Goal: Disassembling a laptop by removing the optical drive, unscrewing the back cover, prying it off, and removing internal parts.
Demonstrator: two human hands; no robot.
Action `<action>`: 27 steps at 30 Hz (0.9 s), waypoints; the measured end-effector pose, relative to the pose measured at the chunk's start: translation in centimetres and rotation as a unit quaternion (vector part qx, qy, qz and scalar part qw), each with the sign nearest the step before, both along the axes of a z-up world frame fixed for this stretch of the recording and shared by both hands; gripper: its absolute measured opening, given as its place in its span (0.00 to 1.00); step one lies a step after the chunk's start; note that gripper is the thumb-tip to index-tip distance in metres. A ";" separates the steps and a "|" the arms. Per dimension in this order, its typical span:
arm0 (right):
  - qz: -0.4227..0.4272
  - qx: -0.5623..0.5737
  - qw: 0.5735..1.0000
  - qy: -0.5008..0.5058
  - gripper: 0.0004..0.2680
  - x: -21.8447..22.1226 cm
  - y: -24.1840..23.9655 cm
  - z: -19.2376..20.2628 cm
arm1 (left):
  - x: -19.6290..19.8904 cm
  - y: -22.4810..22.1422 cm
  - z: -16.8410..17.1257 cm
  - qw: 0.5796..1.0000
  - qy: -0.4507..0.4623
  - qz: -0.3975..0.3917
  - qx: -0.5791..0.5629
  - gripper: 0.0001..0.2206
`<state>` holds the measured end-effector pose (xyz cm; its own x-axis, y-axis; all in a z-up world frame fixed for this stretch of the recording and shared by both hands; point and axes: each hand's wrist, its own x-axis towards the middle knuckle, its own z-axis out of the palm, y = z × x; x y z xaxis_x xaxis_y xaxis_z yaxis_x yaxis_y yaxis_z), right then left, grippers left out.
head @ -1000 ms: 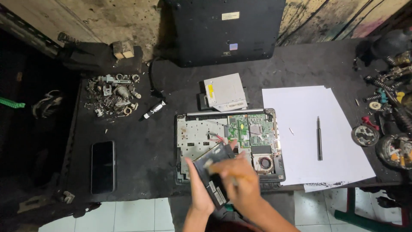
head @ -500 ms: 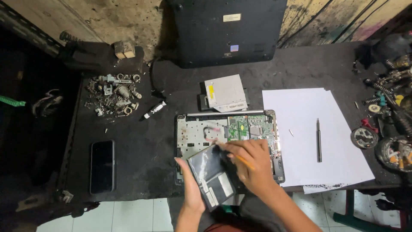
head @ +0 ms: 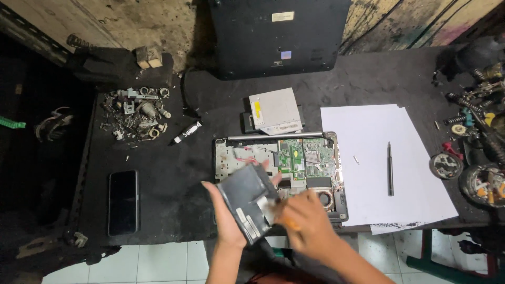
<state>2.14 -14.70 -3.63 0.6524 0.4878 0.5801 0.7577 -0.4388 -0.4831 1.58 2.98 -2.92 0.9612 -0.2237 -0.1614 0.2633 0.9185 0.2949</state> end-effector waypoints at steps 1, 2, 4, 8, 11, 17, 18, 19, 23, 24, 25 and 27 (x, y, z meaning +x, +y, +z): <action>0.025 0.003 0.999 0.028 0.10 -1.0 0.0 -0.2 | 0.1 0.3 -0.2 0.999 0.016 0.032 -0.025 0.44; 0.051 0.005 0.997 0.057 0.11 -2.1 0.0 -0.4 | 0.2 0.6 -0.4 0.996 0.033 0.065 -0.050 0.42; 0.011 0.001 0.999 0.040 0.08 -1.0 -0.1 0.6 | 0.2 0.7 -1.0 0.995 0.034 0.067 -0.061 0.42; -0.151 0.043 0.987 0.011 0.08 -1.3 0.6 -1.8 | 0.4 -0.7 0.2 0.990 0.053 0.103 -0.084 0.41; -0.022 0.079 0.996 0.033 0.06 -4.3 3.4 1.4 | 0.7 -1.3 -0.7 0.990 0.013 0.136 -0.037 0.46; -0.183 0.092 0.978 0.039 0.12 -1.2 2.1 -1.5 | 0.7 -1.3 0.4 0.983 0.073 0.163 -0.032 0.43; -0.182 0.093 0.978 0.039 0.12 -2.7 2.9 -1.0 | 0.6 -1.4 0.5 0.983 0.072 0.164 -0.032 0.43; -0.102 0.086 0.990 0.048 0.12 -4.1 3.6 -0.5 | 0.6 -1.6 0.6 0.982 0.094 0.159 -0.035 0.45; -0.070 0.066 0.995 0.011 0.10 -2.1 2.5 -2.3 | -0.1 -1.5 -0.5 0.986 0.030 0.159 -0.032 0.45; -0.069 0.066 0.995 0.011 0.10 -1.2 2.4 -2.5 | 0.0 -1.7 -0.4 0.986 0.031 0.160 -0.032 0.45; -0.133 0.068 0.988 0.048 0.08 -0.4 2.3 -2.6 | -0.1 -1.9 -0.3 0.985 0.049 0.162 -0.022 0.46; -0.195 0.070 0.975 0.080 0.07 -0.7 3.1 -1.5 | -0.1 -2.1 -0.4 0.984 0.062 0.165 -0.012 0.47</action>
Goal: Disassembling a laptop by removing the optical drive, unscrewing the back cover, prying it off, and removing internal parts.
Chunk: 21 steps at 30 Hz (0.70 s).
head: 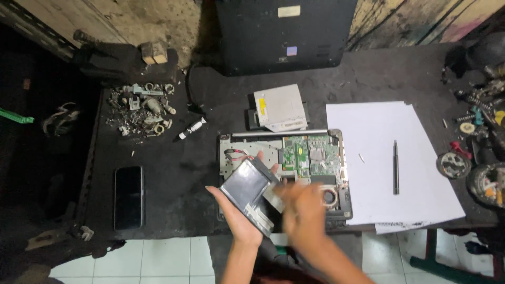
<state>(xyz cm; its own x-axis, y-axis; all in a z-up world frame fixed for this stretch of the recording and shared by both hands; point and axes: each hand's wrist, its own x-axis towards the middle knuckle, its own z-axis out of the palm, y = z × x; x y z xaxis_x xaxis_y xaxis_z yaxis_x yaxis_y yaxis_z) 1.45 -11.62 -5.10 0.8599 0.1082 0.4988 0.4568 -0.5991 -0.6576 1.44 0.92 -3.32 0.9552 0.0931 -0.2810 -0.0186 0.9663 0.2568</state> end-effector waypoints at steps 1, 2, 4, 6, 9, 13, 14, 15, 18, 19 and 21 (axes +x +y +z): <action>0.100 0.027 0.995 -0.006 0.08 -1.2 0.9 1.2 | 0.0 0.0 -0.2 1.000 0.000 -0.008 -0.005 0.48; 0.199 0.053 0.979 -0.011 0.12 -2.5 1.9 2.5 | -0.2 0.0 -0.4 1.000 0.002 -0.016 -0.010 0.49; 0.171 0.037 0.984 -0.017 0.12 -0.3 1.3 2.8 | 0.0 -0.3 1.0 1.000 0.017 -0.010 0.002 0.47; 0.143 0.021 0.989 -0.021 0.13 1.0 0.9 1.5 | 0.1 -0.5 2.7 0.999 0.035 -0.005 0.014 0.46; -0.010 0.015 0.996 0.083 0.06 0.7 1.1 -0.1 | 0.2 -0.7 3.7 0.988 0.151 0.003 0.042 0.48; 0.204 0.111 0.971 -0.057 0.09 1.8 2.5 3.8 | 0.1 -0.5 2.4 0.993 0.096 -0.069 0.028 0.50; 0.204 0.143 0.963 -0.101 0.10 3.2 2.5 4.4 | -0.1 -0.5 2.7 0.991 0.109 -0.073 0.040 0.51; 0.206 0.144 0.963 -0.098 0.10 3.0 2.4 3.5 | -0.6 -0.6 1.5 0.991 0.112 -0.070 0.039 0.51; 0.070 0.118 0.991 0.000 0.10 1.8 2.5 2.0 | -0.8 -0.6 -0.6 0.997 0.004 -0.074 0.009 0.42; 0.136 0.115 0.984 0.020 0.08 0.7 2.9 2.2 | -0.5 -0.3 -0.2 0.994 -0.005 -0.112 -0.007 0.44; 0.200 0.113 0.972 0.043 0.11 0.9 2.9 1.5 | -0.4 0.1 0.0 0.988 -0.011 -0.150 -0.022 0.46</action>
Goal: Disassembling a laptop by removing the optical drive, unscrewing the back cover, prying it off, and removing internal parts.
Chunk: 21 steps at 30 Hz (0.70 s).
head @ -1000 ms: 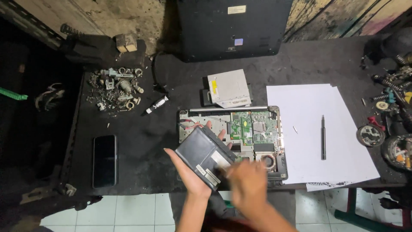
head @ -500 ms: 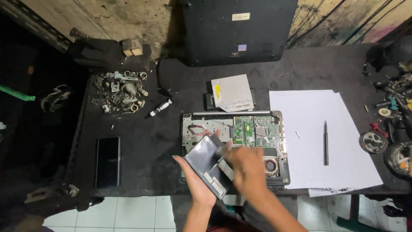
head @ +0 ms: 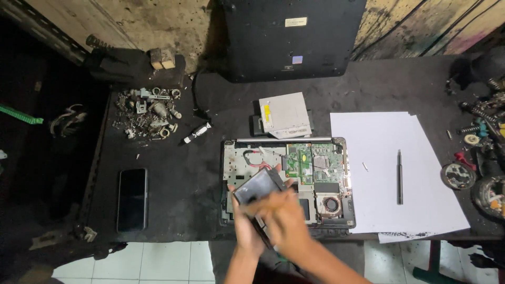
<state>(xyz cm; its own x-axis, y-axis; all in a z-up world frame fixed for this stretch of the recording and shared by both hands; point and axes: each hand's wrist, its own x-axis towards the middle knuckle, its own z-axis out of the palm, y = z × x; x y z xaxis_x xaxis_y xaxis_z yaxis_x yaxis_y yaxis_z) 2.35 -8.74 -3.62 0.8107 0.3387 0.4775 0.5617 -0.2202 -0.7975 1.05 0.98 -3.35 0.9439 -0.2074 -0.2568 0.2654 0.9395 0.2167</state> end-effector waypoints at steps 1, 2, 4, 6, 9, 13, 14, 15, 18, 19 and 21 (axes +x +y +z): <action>-0.051 0.015 0.998 -0.029 0.08 1.3 -0.5 -0.9 | -0.2 -0.1 -0.3 0.999 0.018 0.038 0.028 0.43; -0.103 0.030 0.993 -0.057 0.10 2.6 -1.0 -1.7 | -0.5 -0.2 -0.5 0.995 0.035 0.076 0.057 0.40; -0.090 0.049 0.993 -0.055 0.11 2.1 -0.1 0.3 | -0.8 -0.4 -1.4 0.994 0.046 0.069 0.072 0.40; -0.082 0.072 0.992 -0.058 0.13 1.8 0.6 0.8 | -0.7 -0.3 -2.2 0.993 0.051 0.058 0.089 0.40; -0.007 0.005 1.000 -0.027 0.11 1.7 0.3 0.1 | -1.8 -0.4 -3.7 0.987 0.083 0.032 0.131 0.39; -0.067 -0.040 0.995 -0.059 0.10 2.4 0.7 1.9 | -2.2 -0.6 -4.9 0.974 0.121 -0.010 0.191 0.39; -0.045 -0.059 0.996 -0.058 0.09 1.7 1.3 2.3 | -2.2 -0.7 -5.1 0.968 0.132 -0.025 0.211 0.39; -0.047 -0.060 0.995 -0.058 0.09 2.1 0.9 1.5 | -2.0 -0.8 -3.7 0.968 0.131 -0.027 0.210 0.39; -0.043 0.045 0.996 -0.066 0.08 3.1 -0.5 0.8 | -1.3 -1.1 -0.2 0.978 0.120 -0.031 0.166 0.44; -0.067 0.045 0.996 -0.039 0.07 3.7 -1.1 1.6 | -0.9 -1.2 0.5 0.972 0.184 -0.023 0.143 0.48; -0.092 0.045 0.995 -0.012 0.11 3.9 -2.4 2.4 | -0.5 -0.9 1.0 0.961 0.247 -0.017 0.119 0.51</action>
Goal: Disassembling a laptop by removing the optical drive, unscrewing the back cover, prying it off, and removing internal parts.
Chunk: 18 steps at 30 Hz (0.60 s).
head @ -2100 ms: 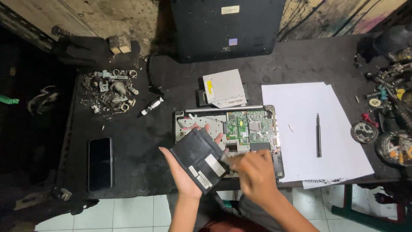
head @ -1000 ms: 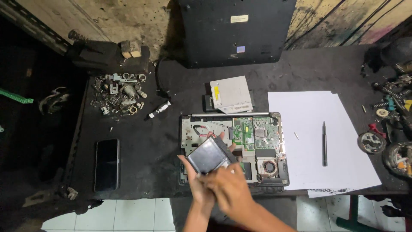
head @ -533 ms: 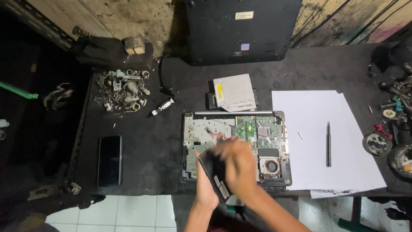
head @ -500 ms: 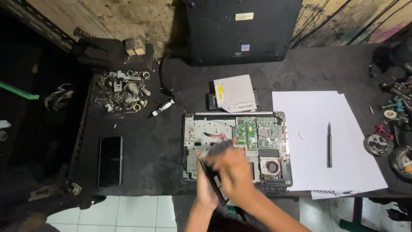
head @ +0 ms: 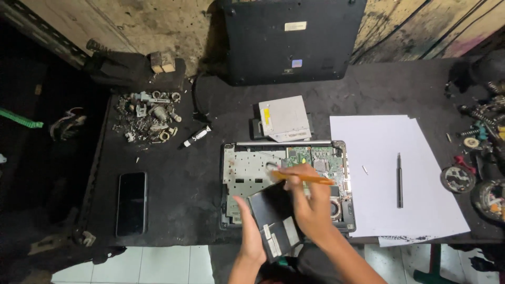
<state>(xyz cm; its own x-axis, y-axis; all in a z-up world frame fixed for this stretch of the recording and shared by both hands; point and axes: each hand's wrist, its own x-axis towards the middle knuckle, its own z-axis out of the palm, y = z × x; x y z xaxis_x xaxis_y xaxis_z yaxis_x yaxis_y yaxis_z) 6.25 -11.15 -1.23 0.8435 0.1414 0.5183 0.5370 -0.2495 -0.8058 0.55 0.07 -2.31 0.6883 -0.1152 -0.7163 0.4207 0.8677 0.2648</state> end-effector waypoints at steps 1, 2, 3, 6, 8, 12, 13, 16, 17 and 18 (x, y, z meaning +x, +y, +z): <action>-0.004 0.033 0.998 0.055 0.12 -0.4 -0.7 0.0 | 0.0 0.2 -0.3 1.000 -0.003 -0.010 -0.002 0.49; -0.008 0.066 0.992 0.108 0.14 -0.6 -1.4 -0.1 | 0.2 0.4 -0.6 1.000 -0.009 -0.020 -0.005 0.47; -0.010 0.065 0.992 0.106 0.14 -1.2 -2.4 -1.1 | 0.7 0.9 -0.1 1.000 -0.011 -0.022 -0.007 0.47; -0.050 0.100 0.974 0.198 0.14 -2.9 -5.3 -3.7 | 2.5 2.4 2.1 0.940 0.122 -0.100 0.301 0.37; -0.177 0.126 0.924 0.316 0.14 -4.3 -7.2 -4.8 | 3.9 3.2 4.1 0.892 0.166 -0.133 0.398 0.49; -0.227 0.135 0.923 0.279 0.14 -6.6 -10.2 -5.8 | 8.4 3.7 5.2 0.937 0.010 -0.046 0.347 0.39; -0.256 0.129 0.919 0.272 0.14 -7.1 -10.8 -6.0 | 10.1 3.6 5.8 0.952 -0.050 0.030 0.300 0.36; -0.313 0.120 0.904 0.268 0.14 -8.3 -12.6 -6.9 | 14.7 4.4 6.3 0.887 -0.185 0.078 0.416 0.24; -0.334 0.117 0.895 0.273 0.14 -8.6 -13.3 -7.2 | 16.2 4.7 6.2 0.782 -0.253 0.054 0.568 0.17; -0.339 0.117 0.894 0.269 0.14 -8.6 -13.6 -6.8 | 17.2 4.9 6.7 0.783 -0.257 0.051 0.564 0.17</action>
